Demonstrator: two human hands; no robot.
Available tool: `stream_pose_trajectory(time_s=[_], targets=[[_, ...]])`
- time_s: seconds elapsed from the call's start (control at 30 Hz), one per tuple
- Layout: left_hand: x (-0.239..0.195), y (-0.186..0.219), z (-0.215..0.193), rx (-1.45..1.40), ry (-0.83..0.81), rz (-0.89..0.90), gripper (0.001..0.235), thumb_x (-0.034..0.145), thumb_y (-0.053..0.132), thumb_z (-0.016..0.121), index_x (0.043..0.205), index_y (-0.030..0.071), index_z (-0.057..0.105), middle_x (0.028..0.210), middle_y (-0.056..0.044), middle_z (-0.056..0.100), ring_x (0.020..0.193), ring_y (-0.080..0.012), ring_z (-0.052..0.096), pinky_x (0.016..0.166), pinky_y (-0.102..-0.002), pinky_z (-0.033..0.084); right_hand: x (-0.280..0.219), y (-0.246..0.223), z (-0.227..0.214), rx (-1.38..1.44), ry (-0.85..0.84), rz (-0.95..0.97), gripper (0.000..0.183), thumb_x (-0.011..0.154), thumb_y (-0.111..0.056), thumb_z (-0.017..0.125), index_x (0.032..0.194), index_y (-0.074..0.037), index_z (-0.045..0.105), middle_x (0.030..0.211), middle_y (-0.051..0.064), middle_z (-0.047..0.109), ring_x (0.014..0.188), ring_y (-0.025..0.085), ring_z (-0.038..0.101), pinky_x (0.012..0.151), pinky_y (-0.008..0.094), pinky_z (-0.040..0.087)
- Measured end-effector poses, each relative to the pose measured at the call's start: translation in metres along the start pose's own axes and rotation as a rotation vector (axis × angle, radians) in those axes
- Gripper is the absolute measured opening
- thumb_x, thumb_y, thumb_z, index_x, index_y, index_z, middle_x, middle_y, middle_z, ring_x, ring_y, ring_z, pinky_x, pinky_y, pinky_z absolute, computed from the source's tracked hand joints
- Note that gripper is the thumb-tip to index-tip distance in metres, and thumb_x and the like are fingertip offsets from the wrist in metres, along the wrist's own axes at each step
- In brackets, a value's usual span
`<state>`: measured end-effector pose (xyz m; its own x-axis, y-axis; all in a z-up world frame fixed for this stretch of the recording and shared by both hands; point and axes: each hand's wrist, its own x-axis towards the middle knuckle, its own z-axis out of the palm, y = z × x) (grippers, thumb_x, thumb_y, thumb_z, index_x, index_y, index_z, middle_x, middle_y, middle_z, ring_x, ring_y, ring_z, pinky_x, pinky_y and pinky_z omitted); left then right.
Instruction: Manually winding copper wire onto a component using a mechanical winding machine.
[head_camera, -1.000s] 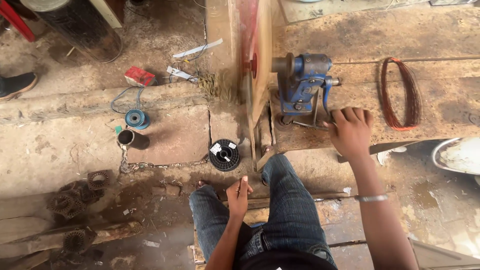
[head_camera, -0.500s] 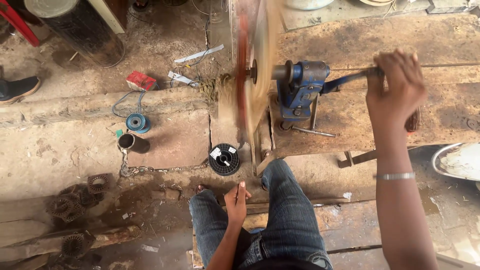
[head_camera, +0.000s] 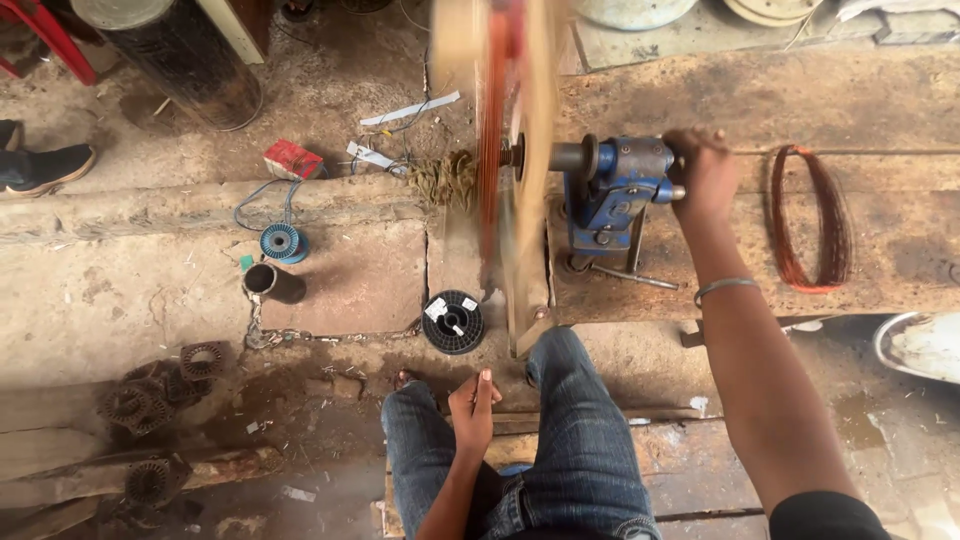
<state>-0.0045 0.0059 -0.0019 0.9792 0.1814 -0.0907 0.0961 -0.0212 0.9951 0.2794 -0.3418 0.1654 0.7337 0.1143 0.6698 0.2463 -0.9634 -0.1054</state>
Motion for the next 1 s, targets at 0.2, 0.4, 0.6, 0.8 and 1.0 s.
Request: stream_pose_trajectory(time_s=[0.2,0.4,0.6,0.8,1.0], targets=[[-0.003,-0.002,0.001,-0.011,-0.011,0.03,0.045,0.104,0.025,0.056,0.066,0.002,0.062,0.057,-0.003,0.059,0.053,-0.0065,0.049,0.05,-0.028,0.039,-0.079,-0.014,-0.014,-0.192,-0.372,0.203,0.033,0.097,-0.037,0.083,0.081,-0.01,0.076,0.084,0.007,0.074,0.076,0.02,0.069,0.064,0.032,0.055],[-0.001,-0.009,0.003,0.041,-0.006,-0.017,0.047,0.103,0.026,0.057,0.063,0.001,0.063,0.053,-0.004,0.057,0.048,-0.0085,0.045,0.048,-0.029,0.035,-0.106,-0.062,-0.109,-0.088,-0.249,0.083,0.008,0.098,-0.018,0.075,0.096,-0.011,0.077,0.094,0.003,0.077,0.083,0.017,0.071,0.085,0.035,0.056],[-0.002,-0.005,0.004,0.039,-0.024,-0.035,0.047,0.103,0.027,0.056,0.064,0.001,0.065,0.055,-0.004,0.061,0.049,-0.0084,0.05,0.049,-0.029,0.039,-0.097,-0.051,-0.158,-0.07,-0.01,-0.054,0.009,0.1,-0.005,0.08,0.101,-0.008,0.072,0.101,0.005,0.076,0.095,0.016,0.072,0.087,0.029,0.057],[-0.002,-0.008,0.004,-0.005,-0.016,0.01,0.048,0.103,0.027,0.056,0.065,0.0,0.064,0.056,-0.005,0.06,0.052,-0.009,0.051,0.051,-0.029,0.04,-0.011,-0.048,-0.164,0.009,0.192,-0.068,0.012,0.1,0.01,0.075,0.105,-0.002,0.073,0.102,0.01,0.078,0.092,0.019,0.073,0.074,0.024,0.054],[0.003,-0.014,0.002,-0.009,-0.002,0.002,0.05,0.104,0.028,0.055,0.064,0.0,0.064,0.054,-0.004,0.059,0.05,-0.0084,0.05,0.05,-0.029,0.04,0.054,-0.016,-0.109,0.036,0.175,-0.05,0.012,0.097,0.007,0.079,0.097,-0.004,0.074,0.095,0.007,0.078,0.079,0.016,0.073,0.086,0.035,0.054]])
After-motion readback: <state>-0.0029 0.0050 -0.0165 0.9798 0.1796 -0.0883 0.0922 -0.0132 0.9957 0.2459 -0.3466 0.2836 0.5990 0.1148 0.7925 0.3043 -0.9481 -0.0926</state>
